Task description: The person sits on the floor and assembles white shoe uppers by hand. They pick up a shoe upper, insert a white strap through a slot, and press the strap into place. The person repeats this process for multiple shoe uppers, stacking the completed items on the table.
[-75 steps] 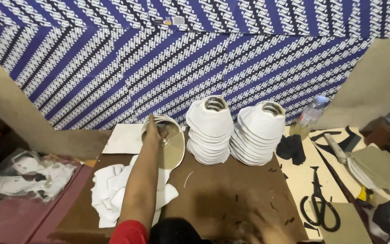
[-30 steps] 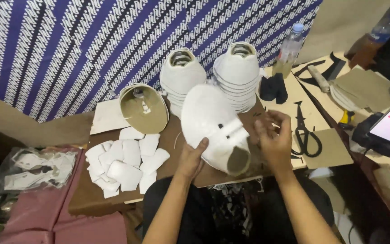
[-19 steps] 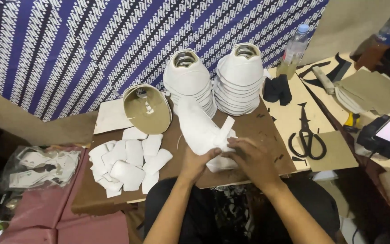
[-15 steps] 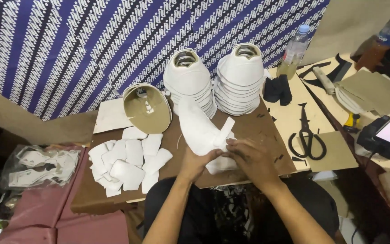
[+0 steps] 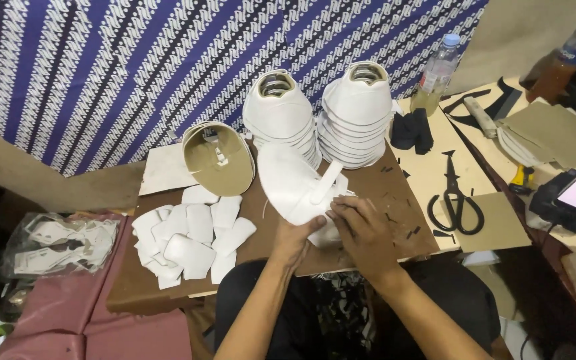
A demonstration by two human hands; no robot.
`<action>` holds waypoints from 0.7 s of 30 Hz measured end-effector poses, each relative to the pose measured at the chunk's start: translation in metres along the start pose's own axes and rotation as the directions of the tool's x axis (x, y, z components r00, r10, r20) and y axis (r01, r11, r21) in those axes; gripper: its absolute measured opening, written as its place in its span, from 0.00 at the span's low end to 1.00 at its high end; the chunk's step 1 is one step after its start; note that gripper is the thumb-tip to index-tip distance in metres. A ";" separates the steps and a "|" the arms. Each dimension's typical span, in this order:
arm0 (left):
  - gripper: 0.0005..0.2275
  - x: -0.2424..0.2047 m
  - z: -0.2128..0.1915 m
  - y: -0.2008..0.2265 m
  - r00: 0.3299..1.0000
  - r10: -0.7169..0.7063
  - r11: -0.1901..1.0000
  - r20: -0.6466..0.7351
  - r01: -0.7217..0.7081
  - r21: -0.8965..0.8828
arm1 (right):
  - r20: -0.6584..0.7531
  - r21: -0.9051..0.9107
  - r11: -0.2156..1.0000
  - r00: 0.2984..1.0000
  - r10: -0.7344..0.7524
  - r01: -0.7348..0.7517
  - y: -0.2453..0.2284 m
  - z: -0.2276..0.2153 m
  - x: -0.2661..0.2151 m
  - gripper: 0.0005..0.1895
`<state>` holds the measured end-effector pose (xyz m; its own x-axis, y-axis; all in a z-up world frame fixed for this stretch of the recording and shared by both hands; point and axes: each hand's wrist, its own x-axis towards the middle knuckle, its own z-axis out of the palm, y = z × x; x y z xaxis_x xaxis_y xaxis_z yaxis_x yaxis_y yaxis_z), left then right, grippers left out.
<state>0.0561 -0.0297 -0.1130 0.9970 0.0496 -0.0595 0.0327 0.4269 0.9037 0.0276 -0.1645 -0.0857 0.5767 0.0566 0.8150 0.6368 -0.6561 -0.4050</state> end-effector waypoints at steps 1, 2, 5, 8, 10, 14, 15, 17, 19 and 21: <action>0.44 -0.003 0.003 0.006 1.000 0.010 1.000 0.022 -0.010 -0.010 | -0.004 -0.022 0.999 1.000 -0.027 0.027 -0.002 0.000 0.000 0.02; 0.43 -0.006 0.007 0.011 0.999 0.021 1.000 0.044 -0.020 -0.021 | -0.008 -0.044 0.998 0.999 -0.054 0.054 -0.003 0.001 0.001 0.02; 0.44 -0.008 0.003 0.019 1.000 0.011 0.996 0.029 -0.014 0.088 | 0.007 -0.118 0.992 0.999 -0.041 0.042 -0.003 0.006 -0.002 0.02; 0.45 -0.010 -0.002 0.029 1.000 -0.001 0.990 0.025 -0.003 0.139 | 0.007 -0.115 0.993 0.999 -0.033 0.033 0.002 0.008 -0.006 0.03; 0.45 -0.006 -0.004 0.022 0.999 -0.001 0.989 0.041 -0.005 0.146 | -0.008 -0.042 0.982 0.983 0.182 -0.182 0.006 0.005 -0.001 0.03; 0.47 -0.002 -0.015 0.010 0.996 -0.037 0.989 0.083 0.025 0.144 | -0.215 0.122 0.855 0.828 0.518 -0.503 0.075 -0.002 -0.008 0.07; 0.47 -0.003 -0.017 0.010 0.996 -0.037 0.990 0.083 0.025 0.139 | -0.213 0.118 0.857 0.830 0.515 -0.502 0.091 -0.009 -0.005 0.07; 0.44 -0.003 -0.020 0.011 0.991 -0.063 0.997 0.117 0.057 0.055 | -0.046 0.311 0.527 0.542 0.839 -0.791 0.123 -0.023 0.000 0.15; 0.43 -0.003 -0.014 0.018 0.989 -0.081 0.997 0.122 0.080 0.011 | -0.055 0.223 0.589 0.593 0.803 -0.777 0.125 -0.022 0.000 0.14; 0.42 -0.003 -0.013 0.022 0.987 -0.100 0.994 0.125 0.104 -0.028 | -0.056 0.136 0.641 0.640 0.766 -0.755 0.103 -0.025 0.009 0.14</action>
<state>0.0526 -0.0089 -0.0984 0.9897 -0.1064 -0.0957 0.1340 0.4550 0.8804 0.0858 -0.2508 -0.1094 0.8286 -0.5083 0.2347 0.0424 -0.3611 -0.9316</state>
